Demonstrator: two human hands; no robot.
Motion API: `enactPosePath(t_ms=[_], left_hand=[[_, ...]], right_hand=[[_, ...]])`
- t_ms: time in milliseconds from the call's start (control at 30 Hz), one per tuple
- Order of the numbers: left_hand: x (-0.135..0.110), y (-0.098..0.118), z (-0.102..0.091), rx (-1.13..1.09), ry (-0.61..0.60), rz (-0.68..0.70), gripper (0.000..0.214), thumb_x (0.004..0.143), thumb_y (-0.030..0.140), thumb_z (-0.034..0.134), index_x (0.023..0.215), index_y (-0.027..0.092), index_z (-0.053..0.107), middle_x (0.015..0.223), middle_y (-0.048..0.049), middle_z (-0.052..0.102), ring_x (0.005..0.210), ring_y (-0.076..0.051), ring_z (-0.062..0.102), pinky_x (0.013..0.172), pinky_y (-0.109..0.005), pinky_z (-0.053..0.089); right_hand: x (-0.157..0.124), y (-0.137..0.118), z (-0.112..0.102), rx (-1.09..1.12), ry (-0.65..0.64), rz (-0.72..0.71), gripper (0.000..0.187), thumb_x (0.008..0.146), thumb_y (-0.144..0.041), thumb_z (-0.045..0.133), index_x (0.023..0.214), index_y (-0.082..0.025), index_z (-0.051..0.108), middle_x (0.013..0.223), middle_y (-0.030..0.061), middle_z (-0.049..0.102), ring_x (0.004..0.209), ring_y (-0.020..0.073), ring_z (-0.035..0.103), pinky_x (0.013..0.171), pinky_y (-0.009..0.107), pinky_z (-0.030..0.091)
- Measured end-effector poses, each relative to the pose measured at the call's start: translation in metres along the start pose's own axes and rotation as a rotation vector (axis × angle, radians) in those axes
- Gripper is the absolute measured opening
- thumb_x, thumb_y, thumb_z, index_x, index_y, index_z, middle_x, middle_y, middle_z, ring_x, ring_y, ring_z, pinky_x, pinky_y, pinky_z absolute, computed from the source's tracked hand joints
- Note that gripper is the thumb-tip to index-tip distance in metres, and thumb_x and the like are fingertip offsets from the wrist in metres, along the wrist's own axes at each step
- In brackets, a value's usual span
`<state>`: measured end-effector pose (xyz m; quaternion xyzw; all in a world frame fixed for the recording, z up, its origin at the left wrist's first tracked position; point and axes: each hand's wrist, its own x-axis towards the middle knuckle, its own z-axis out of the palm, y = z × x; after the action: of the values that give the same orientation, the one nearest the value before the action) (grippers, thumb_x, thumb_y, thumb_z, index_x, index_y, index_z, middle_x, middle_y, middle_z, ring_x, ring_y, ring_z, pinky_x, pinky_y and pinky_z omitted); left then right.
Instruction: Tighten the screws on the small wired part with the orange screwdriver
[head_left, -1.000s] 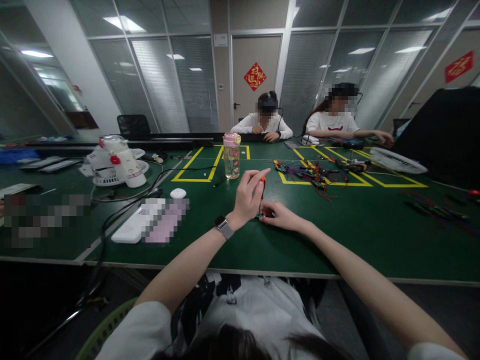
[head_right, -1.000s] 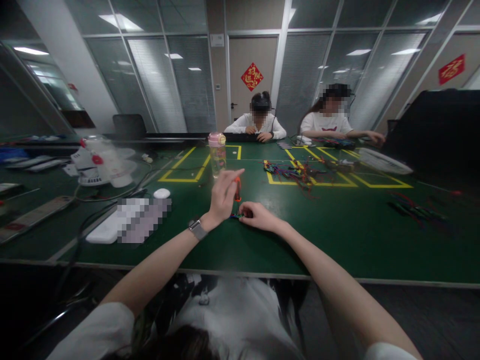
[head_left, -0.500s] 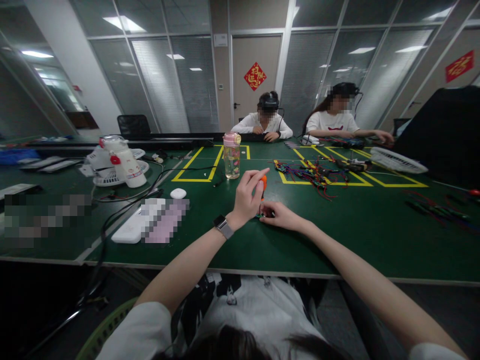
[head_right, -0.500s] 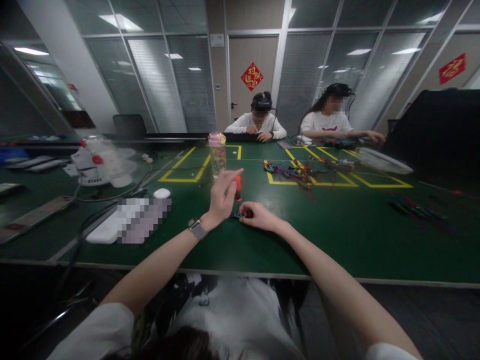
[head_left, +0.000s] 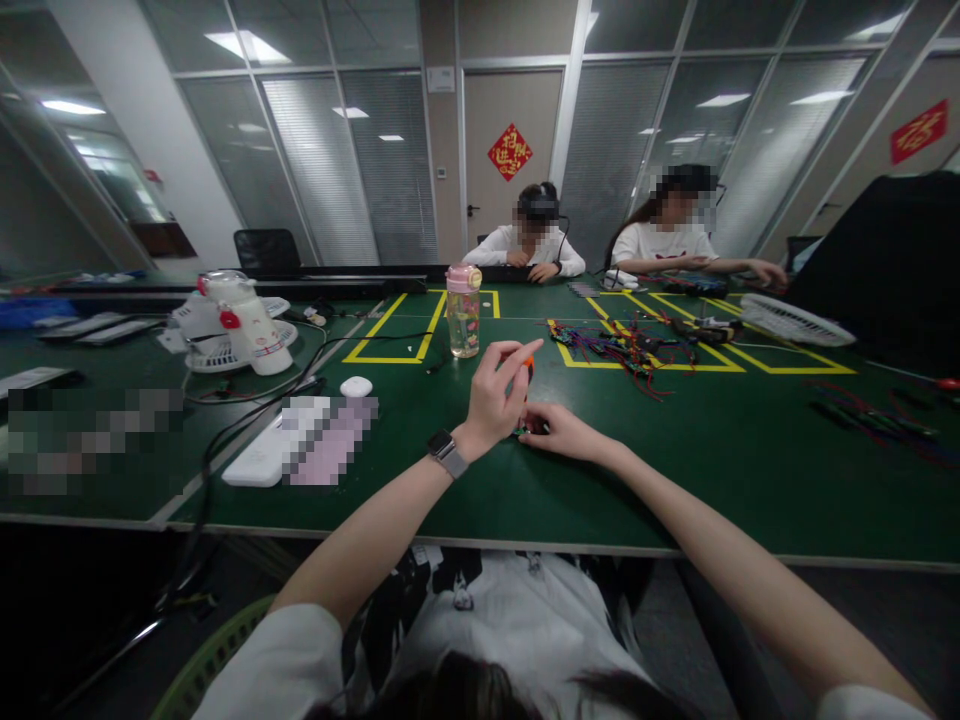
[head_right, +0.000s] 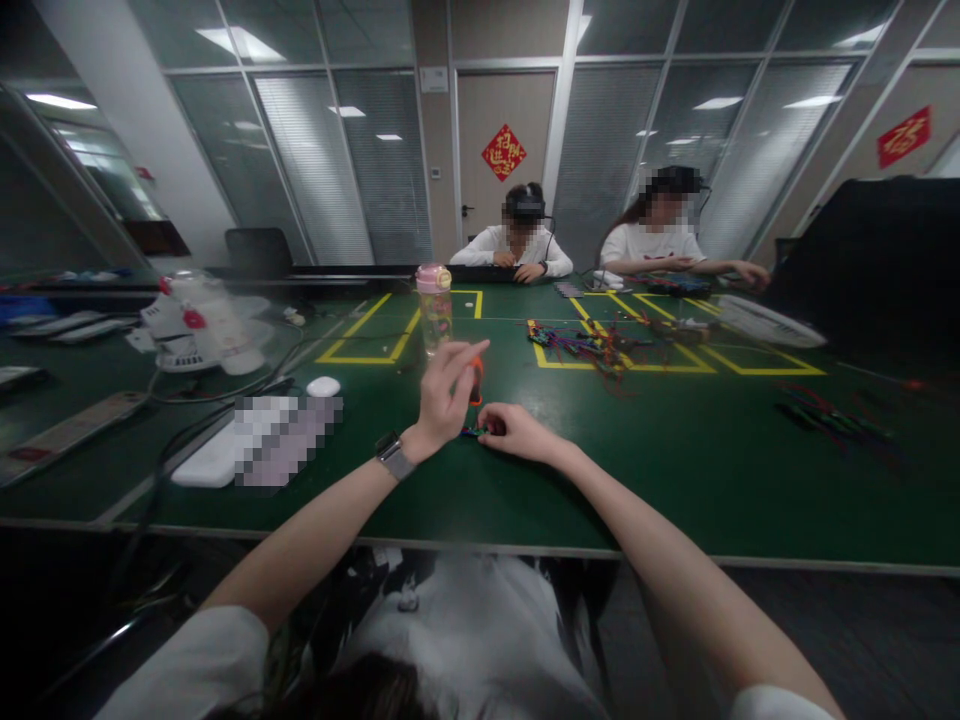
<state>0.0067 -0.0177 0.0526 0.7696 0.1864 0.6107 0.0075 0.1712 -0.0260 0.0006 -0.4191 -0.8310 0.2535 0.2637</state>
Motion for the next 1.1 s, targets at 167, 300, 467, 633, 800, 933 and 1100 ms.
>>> enactPosePath(t_ms=[167,300,467,633,800,933,1100], left_hand=[[0.0003,-0.0023,0.0016,0.035,0.044,-0.006,0.026,0.095,0.023,0.046,0.115,0.02,0.061,0.096,-0.0049,0.055,0.09,-0.014,0.055,0.082,-0.028,0.048],[-0.0001,-0.0027,0.0013,0.078,0.078,-0.005,0.021,0.091,0.03,0.055,0.107,0.02,0.065,0.091,-0.0034,0.05,0.084,-0.014,0.054,0.077,-0.028,0.049],[0.0002,-0.0004,-0.0009,-0.033,-0.029,-0.021,0.032,0.097,0.021,0.036,0.124,0.019,0.055,0.113,-0.0086,0.056,0.106,-0.017,0.055,0.093,-0.032,0.047],[-0.0002,-0.0029,0.0017,-0.049,0.002,-0.025,0.031,0.096,0.02,0.042,0.126,0.018,0.051,0.11,-0.0075,0.061,0.102,-0.016,0.058,0.091,-0.032,0.047],[-0.0016,-0.0036,0.0024,0.055,0.037,-0.033,0.027,0.09,0.032,0.058,0.113,0.019,0.059,0.087,-0.0026,0.056,0.082,-0.015,0.054,0.078,-0.029,0.048],[-0.0017,-0.0015,0.0001,0.011,0.013,-0.03,0.025,0.095,0.03,0.045,0.112,0.018,0.06,0.095,-0.0059,0.056,0.091,-0.016,0.054,0.082,-0.031,0.047],[-0.0012,-0.0011,0.0004,-0.05,-0.025,-0.038,0.029,0.098,0.021,0.037,0.122,0.018,0.052,0.103,-0.0066,0.062,0.095,-0.016,0.057,0.087,-0.031,0.046]], right_hand=[[-0.0003,0.0003,0.0003,-0.011,0.013,-0.002,0.011,0.076,-0.023,0.062,0.082,-0.016,0.057,0.067,-0.0024,0.05,0.06,0.0122,0.044,0.056,0.023,0.035],[-0.0002,0.0012,0.0008,-0.01,0.016,-0.002,0.01,0.076,-0.023,0.062,0.082,-0.016,0.057,0.066,-0.0029,0.05,0.059,0.0119,0.044,0.055,0.023,0.034],[-0.0002,0.0001,0.0007,-0.007,0.014,-0.001,0.011,0.076,-0.024,0.062,0.082,-0.015,0.058,0.066,-0.0024,0.051,0.059,0.0121,0.045,0.056,0.023,0.035],[-0.0004,-0.0013,0.0003,-0.015,0.02,0.005,0.012,0.076,-0.023,0.063,0.083,-0.015,0.059,0.067,-0.0023,0.052,0.059,0.0122,0.045,0.056,0.024,0.035],[0.0,0.0003,0.0006,-0.019,0.016,0.003,0.01,0.076,-0.022,0.062,0.082,-0.015,0.058,0.066,-0.0027,0.051,0.059,0.0117,0.044,0.055,0.023,0.034],[0.0,0.0013,0.0014,-0.021,0.015,-0.003,0.011,0.076,-0.022,0.062,0.083,-0.015,0.058,0.066,-0.0029,0.051,0.059,0.0116,0.044,0.055,0.023,0.034],[-0.0002,0.0006,0.0016,-0.016,0.016,0.003,0.011,0.076,-0.023,0.062,0.082,-0.015,0.057,0.066,-0.0028,0.051,0.059,0.0119,0.044,0.055,0.023,0.034]])
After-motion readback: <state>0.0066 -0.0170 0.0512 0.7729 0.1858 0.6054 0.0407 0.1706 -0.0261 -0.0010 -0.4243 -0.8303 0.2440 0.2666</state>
